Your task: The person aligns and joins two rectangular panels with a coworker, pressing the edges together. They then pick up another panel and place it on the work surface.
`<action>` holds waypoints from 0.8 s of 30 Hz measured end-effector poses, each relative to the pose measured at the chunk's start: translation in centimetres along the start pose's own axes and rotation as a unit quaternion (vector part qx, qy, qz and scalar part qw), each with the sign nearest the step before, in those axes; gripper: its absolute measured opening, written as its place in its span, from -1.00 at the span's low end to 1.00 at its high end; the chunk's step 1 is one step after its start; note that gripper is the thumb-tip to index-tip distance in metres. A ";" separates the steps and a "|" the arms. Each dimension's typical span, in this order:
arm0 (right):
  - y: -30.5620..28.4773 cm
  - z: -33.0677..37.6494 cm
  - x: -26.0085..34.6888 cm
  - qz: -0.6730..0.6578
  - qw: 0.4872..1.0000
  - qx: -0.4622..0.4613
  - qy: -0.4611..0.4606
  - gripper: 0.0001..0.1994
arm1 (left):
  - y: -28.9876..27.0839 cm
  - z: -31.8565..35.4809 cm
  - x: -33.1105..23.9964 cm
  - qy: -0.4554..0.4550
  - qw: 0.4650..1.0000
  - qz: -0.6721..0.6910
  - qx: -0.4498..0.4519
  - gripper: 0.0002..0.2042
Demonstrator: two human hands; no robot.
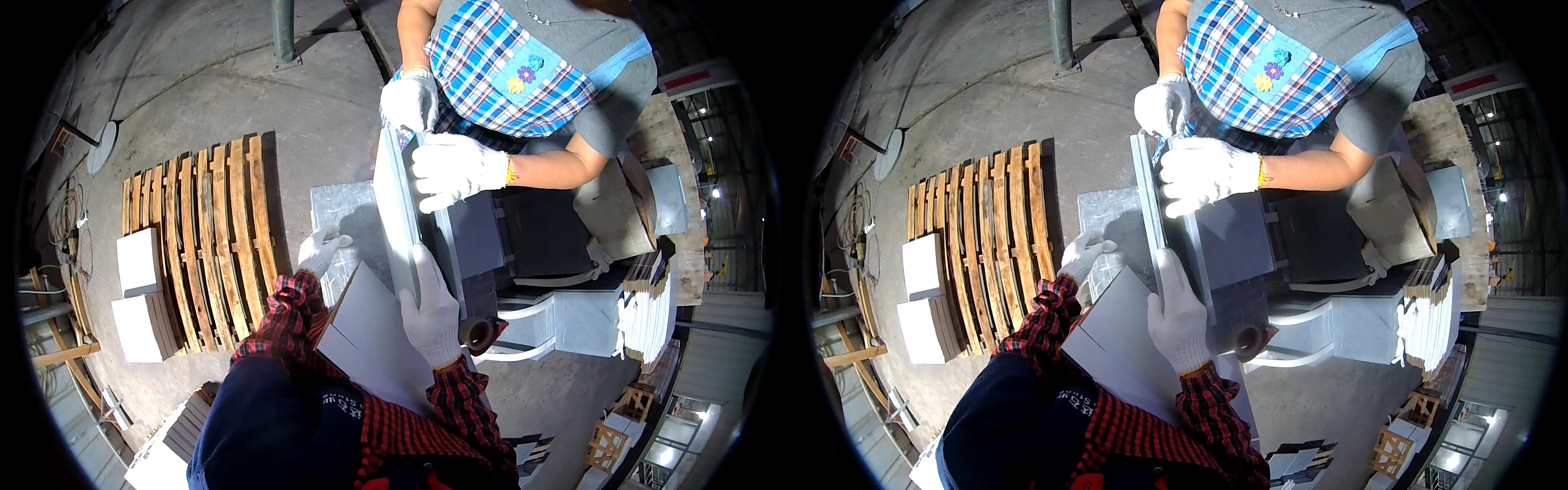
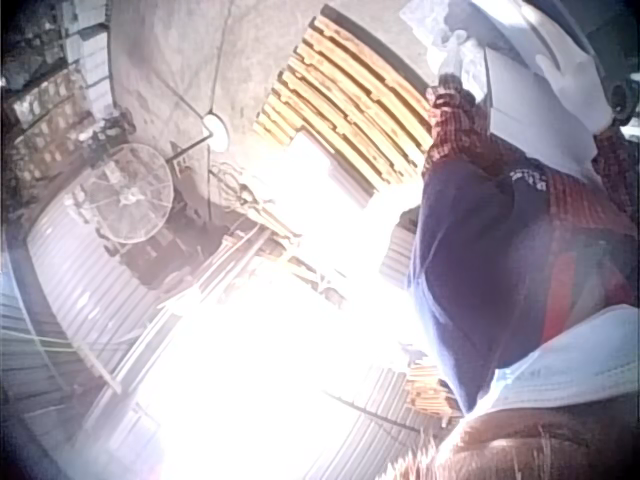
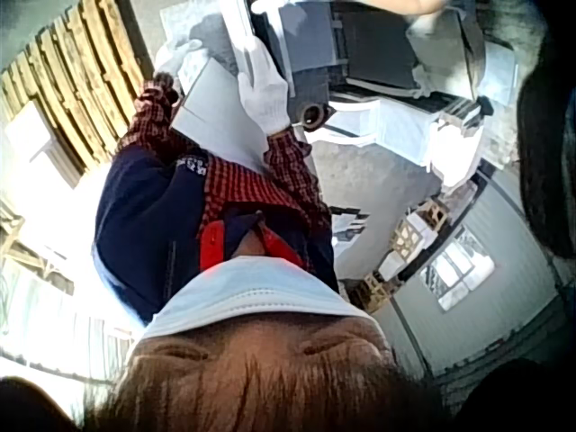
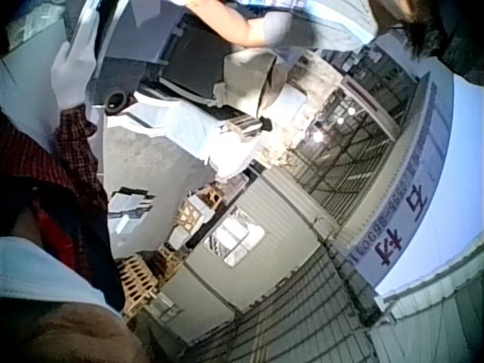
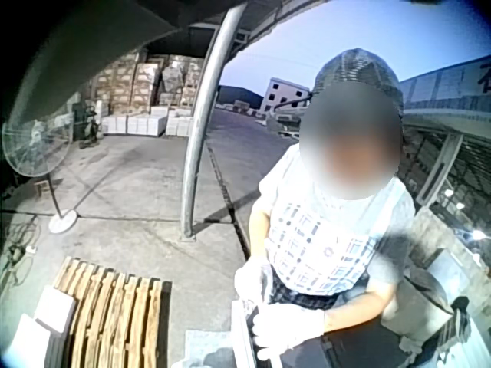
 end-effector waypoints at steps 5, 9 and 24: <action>-0.1 0.0 0.3 0.013 1.000 -0.009 -0.017 -0.41 | 0.1 -0.3 0.3 0.001 1.000 -0.002 0.000 -0.43; 0.0 -0.1 0.3 0.014 1.000 -0.010 -0.022 -0.41 | 0.0 -0.3 0.3 0.001 1.000 0.005 -0.001 -0.42; 0.1 -0.1 0.2 0.005 1.000 -0.006 -0.017 -0.38 | 0.1 -0.2 0.0 0.005 1.000 -0.023 0.005 -0.46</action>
Point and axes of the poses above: each hand's wrist, its own z-axis away from the middle knuckle, its own y-axis out of the palm, x = y × z, the point moved 6 cm from there along -z, towards the middle knuckle, and after that the axes turned 7 degrees about -x, right-handed, at the moved point
